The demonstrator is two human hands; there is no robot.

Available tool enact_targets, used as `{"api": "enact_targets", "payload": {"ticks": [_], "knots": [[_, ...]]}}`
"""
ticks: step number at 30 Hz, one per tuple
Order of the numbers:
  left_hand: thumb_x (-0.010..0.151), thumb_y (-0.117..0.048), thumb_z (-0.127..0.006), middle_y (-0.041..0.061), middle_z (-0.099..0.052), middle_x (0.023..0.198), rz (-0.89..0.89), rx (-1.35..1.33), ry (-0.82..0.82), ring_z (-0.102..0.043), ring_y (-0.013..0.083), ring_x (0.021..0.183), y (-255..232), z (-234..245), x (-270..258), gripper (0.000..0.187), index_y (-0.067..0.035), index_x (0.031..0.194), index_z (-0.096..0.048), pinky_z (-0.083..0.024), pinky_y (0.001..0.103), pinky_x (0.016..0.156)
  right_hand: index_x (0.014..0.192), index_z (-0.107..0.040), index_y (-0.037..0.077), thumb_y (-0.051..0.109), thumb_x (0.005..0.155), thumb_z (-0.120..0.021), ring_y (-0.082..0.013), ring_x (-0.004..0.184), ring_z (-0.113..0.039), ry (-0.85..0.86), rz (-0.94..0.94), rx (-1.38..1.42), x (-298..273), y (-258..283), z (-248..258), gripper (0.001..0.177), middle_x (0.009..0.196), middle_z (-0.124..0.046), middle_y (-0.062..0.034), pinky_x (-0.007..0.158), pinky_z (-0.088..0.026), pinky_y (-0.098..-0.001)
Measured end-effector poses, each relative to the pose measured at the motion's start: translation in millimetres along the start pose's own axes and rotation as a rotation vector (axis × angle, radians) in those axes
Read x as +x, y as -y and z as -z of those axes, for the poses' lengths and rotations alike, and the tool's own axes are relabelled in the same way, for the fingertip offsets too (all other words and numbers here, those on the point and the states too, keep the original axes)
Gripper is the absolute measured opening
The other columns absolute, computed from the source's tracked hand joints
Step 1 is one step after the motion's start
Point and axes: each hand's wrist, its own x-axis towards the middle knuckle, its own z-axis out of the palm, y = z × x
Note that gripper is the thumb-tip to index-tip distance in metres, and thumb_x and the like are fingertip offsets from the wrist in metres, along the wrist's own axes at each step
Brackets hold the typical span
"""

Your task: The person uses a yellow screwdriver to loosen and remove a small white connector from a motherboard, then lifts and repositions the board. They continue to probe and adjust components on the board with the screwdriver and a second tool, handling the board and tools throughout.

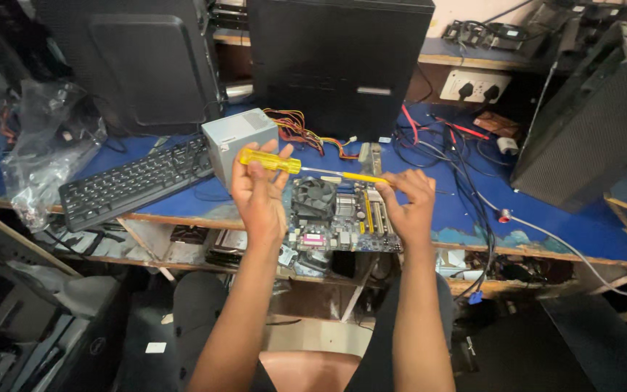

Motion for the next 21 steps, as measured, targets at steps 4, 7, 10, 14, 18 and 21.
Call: {"api": "enact_targets", "payload": {"ticks": [4, 7, 10, 14, 18, 21], "knots": [[0.109, -0.031, -0.054, 0.019, -0.06, 0.137, -0.005, 0.015, -0.002, -0.065, 0.0382, 0.124, -1, -2, -4, 0.038, -0.005, 0.137, -0.047, -0.056, 0.05, 0.103, 0.096, -0.078, 0.01, 0.019, 0.087, -0.079, -0.0219, 0.083, -0.059, 0.0, -0.003, -0.004, -1, 4, 4, 0.013, 0.08, -0.064, -0.003, 0.082, -0.037, -0.0383], [0.108, -0.031, -0.055, 0.018, -0.06, 0.136, 0.002, 0.012, 0.023, -0.066, 0.0371, 0.124, 1, -4, -9, 0.038, -0.006, 0.136, -0.047, -0.056, 0.049, 0.103, 0.099, -0.077, 0.011, 0.017, 0.088, -0.078, -0.023, 0.088, -0.059, 0.018, 0.049, 0.005, 1, 6, 4, 0.013, 0.087, -0.065, -0.0033, 0.085, -0.039, -0.038], [0.109, -0.03, -0.055, 0.018, -0.061, 0.136, -0.025, 0.025, -0.006, -0.066, 0.0367, 0.123, 0, -3, -10, 0.038, -0.006, 0.137, -0.046, -0.053, 0.045, 0.097, 0.101, -0.076, 0.009, 0.011, 0.086, -0.078, -0.0251, 0.092, -0.061, -0.029, 0.156, -0.1, 4, 6, 1, 0.016, 0.093, -0.068, -0.0048, 0.083, -0.041, -0.0395], [0.108, -0.03, -0.056, 0.017, -0.061, 0.134, -0.056, -0.01, -0.085, -0.066, 0.0361, 0.122, -1, 3, -8, 0.04, -0.008, 0.139, -0.045, -0.055, 0.048, 0.1, 0.107, -0.076, 0.007, -0.001, 0.084, -0.077, -0.0292, 0.094, -0.061, -0.21, 0.096, -0.122, 1, 3, 3, 0.024, 0.099, -0.068, -0.0098, 0.081, -0.05, -0.038], [0.105, -0.028, -0.058, 0.018, -0.061, 0.131, -0.022, -0.084, -0.106, -0.065, 0.0374, 0.121, 2, 7, -8, 0.043, -0.009, 0.14, -0.043, -0.055, 0.051, 0.102, 0.11, -0.07, 0.003, -0.001, 0.099, -0.075, -0.025, 0.095, -0.069, -0.488, -0.039, 0.134, -5, -8, -2, 0.013, 0.105, -0.074, -0.0114, 0.087, -0.057, -0.0375], [0.105, -0.028, -0.059, 0.018, -0.06, 0.131, -0.002, -0.112, -0.119, -0.065, 0.0377, 0.123, 4, 6, -9, 0.043, -0.008, 0.14, -0.043, -0.054, 0.052, 0.103, 0.117, -0.066, 0.002, 0.008, 0.104, -0.072, -0.0206, 0.091, -0.072, -0.614, -0.361, 0.813, -10, -20, -13, 0.016, 0.104, -0.072, -0.015, 0.085, -0.062, -0.0337]]}}
